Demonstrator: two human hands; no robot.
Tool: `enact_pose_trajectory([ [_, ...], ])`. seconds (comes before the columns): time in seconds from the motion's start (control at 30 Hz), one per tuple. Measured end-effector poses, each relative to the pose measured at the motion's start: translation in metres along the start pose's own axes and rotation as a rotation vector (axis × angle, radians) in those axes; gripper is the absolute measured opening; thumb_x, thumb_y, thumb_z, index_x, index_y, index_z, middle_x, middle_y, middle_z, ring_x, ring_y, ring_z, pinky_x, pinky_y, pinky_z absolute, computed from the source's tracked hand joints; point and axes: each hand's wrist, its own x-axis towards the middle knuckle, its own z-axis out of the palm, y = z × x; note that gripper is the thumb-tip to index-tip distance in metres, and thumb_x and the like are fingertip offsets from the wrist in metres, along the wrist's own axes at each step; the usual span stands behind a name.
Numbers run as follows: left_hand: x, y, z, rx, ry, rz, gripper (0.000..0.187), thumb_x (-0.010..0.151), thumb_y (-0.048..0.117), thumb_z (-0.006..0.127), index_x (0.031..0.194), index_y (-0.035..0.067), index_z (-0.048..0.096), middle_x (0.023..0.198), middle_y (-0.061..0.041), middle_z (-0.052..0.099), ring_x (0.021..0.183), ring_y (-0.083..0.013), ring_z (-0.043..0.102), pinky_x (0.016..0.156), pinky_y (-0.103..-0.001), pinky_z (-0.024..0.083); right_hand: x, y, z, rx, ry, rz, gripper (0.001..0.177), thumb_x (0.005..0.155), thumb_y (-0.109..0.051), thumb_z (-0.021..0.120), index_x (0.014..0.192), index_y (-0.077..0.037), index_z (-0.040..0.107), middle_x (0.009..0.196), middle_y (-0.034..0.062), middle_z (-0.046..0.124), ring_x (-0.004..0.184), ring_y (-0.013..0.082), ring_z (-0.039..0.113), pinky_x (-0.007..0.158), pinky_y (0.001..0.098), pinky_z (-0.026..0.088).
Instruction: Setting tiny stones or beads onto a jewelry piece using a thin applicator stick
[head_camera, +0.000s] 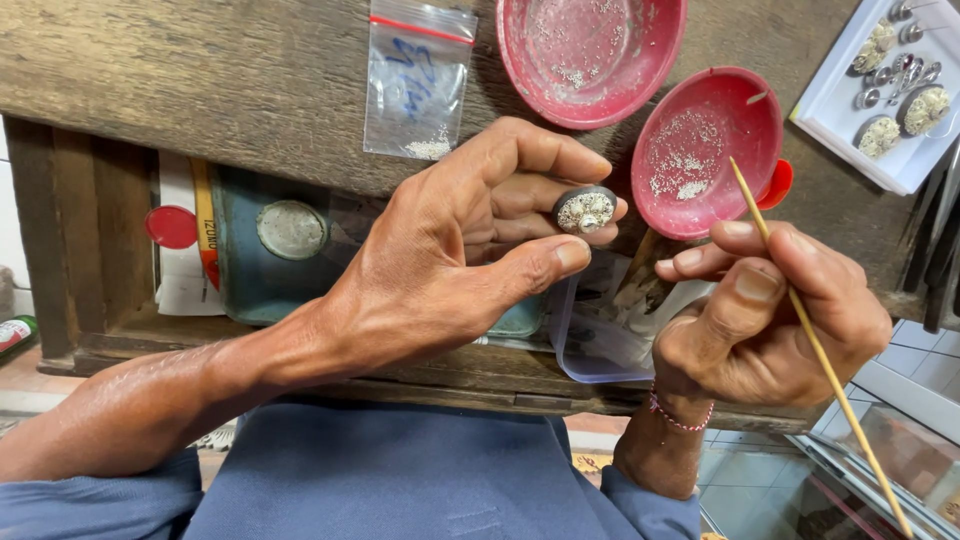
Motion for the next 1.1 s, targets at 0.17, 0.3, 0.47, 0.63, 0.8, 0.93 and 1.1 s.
enact_pose_trajectory([
  [0.17, -0.0005, 0.0003, 0.0007, 0.011, 0.012, 0.020, 0.031, 0.098, 0.010, 0.064, 0.127, 0.005, 0.053, 0.118, -0.010, 0.074, 0.115, -0.0182, 0.077, 0.105, -0.028, 0.062, 0.0013, -0.0041, 0.0050, -0.039, 0.019, -0.026, 0.017, 0.117, -0.017, 0.047, 0.122, 0.000, 0.047, 0.100, 0.0310, 0.057, 0.059, 0.0325, 0.062, 0.058, 0.0343, 0.052],
  [0.3, -0.0003, -0.0003, 0.0014, 0.017, 0.034, 0.043, 0.028, 0.098, 0.011, 0.064, 0.123, 0.003, 0.055, 0.115, -0.010, 0.073, 0.111, -0.0165, 0.076, 0.102, -0.027, 0.062, 0.0015, -0.0053, 0.0049, -0.047, 0.014, -0.021, 0.020, 0.117, -0.017, 0.047, 0.121, 0.002, 0.046, 0.101, 0.0320, 0.056, 0.061, 0.0328, 0.062, 0.058, 0.0340, 0.053],
  [0.47, 0.0002, -0.0001, 0.0016, 0.024, 0.037, 0.031, 0.025, 0.098, 0.010, 0.064, 0.120, 0.004, 0.055, 0.114, -0.010, 0.074, 0.111, -0.0167, 0.077, 0.101, -0.026, 0.062, 0.0009, -0.0024, 0.0040, -0.021, 0.022, -0.009, 0.014, 0.115, -0.012, 0.049, 0.121, 0.001, 0.049, 0.101, 0.0310, 0.057, 0.062, 0.0325, 0.063, 0.059, 0.0351, 0.054],
  [0.63, 0.0005, 0.0017, 0.0023, -0.003, 0.042, -0.008, 0.024, 0.097, 0.012, 0.064, 0.118, 0.006, 0.054, 0.115, -0.012, 0.074, 0.112, -0.0188, 0.078, 0.101, -0.027, 0.063, 0.0012, -0.0015, 0.0001, 0.000, 0.001, 0.004, 0.010, 0.114, -0.005, 0.049, 0.122, 0.001, 0.049, 0.103, 0.0300, 0.058, 0.065, 0.0323, 0.064, 0.062, 0.0355, 0.055],
  [0.8, -0.0004, -0.0001, 0.0027, -0.036, 0.043, -0.032, 0.027, 0.096, 0.015, 0.064, 0.119, 0.006, 0.052, 0.115, -0.013, 0.074, 0.112, -0.0223, 0.080, 0.100, -0.030, 0.066, 0.0028, 0.0012, -0.0025, -0.003, -0.051, -0.004, 0.013, 0.114, -0.006, 0.050, 0.122, 0.003, 0.056, 0.103, 0.0285, 0.063, 0.067, 0.0332, 0.067, 0.063, 0.0360, 0.057],
  [0.93, -0.0003, 0.0015, 0.0023, -0.078, 0.044, -0.063, 0.027, 0.095, 0.013, 0.064, 0.119, 0.006, 0.052, 0.116, -0.014, 0.075, 0.112, -0.0232, 0.080, 0.100, -0.030, 0.065, 0.0033, 0.0004, -0.0023, -0.015, -0.050, 0.000, 0.013, 0.114, -0.006, 0.050, 0.122, 0.003, 0.056, 0.103, 0.0284, 0.063, 0.067, 0.0328, 0.067, 0.062, 0.0362, 0.058],
  [1.1, -0.0008, 0.0037, 0.0018, -0.053, 0.037, -0.035, 0.030, 0.098, 0.013, 0.063, 0.126, 0.008, 0.056, 0.123, -0.012, 0.074, 0.113, -0.0216, 0.080, 0.104, -0.029, 0.064, 0.0025, 0.0000, -0.0016, -0.016, -0.056, -0.007, 0.012, 0.115, -0.006, 0.051, 0.122, 0.003, 0.055, 0.104, 0.0270, 0.064, 0.067, 0.0330, 0.067, 0.064, 0.0357, 0.056],
])
